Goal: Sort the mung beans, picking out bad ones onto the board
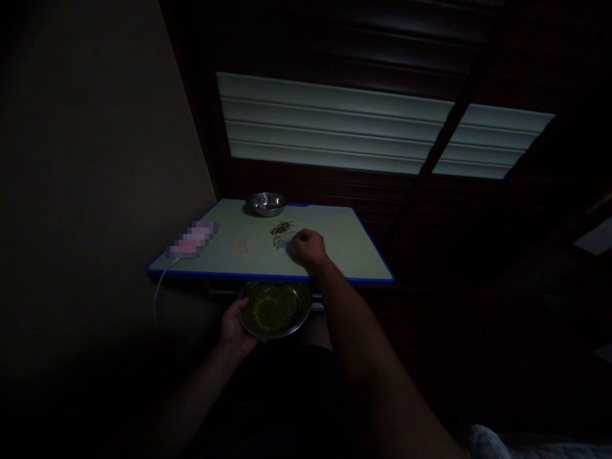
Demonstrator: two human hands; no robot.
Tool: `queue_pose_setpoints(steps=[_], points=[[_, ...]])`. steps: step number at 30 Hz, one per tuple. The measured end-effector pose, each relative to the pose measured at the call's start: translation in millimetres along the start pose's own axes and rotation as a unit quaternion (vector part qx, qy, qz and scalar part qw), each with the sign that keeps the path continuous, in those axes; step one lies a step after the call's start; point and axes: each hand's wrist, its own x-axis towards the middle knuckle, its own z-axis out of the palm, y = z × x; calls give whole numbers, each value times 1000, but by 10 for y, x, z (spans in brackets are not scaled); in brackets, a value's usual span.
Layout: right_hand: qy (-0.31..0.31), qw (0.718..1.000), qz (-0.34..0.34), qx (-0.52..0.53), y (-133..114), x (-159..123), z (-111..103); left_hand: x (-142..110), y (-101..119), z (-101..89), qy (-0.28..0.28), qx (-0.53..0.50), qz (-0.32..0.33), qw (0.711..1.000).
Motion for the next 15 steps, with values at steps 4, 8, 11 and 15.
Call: queue_pose_setpoints(steps=[4,8,11,15], points=[[-15,1000,-2,23,30,15,14,9,-12,-10,6,-7,2,1000],[-26,999,-2,25,57,32,20,6,-10,-4,12,1,6,1000],[-24,999,-11,34,65,36,26,-5,-6,2,9,4,7,1000],[-22,999,-9,34,74,36,40,-21,-7,6,12,2,8,1000]])
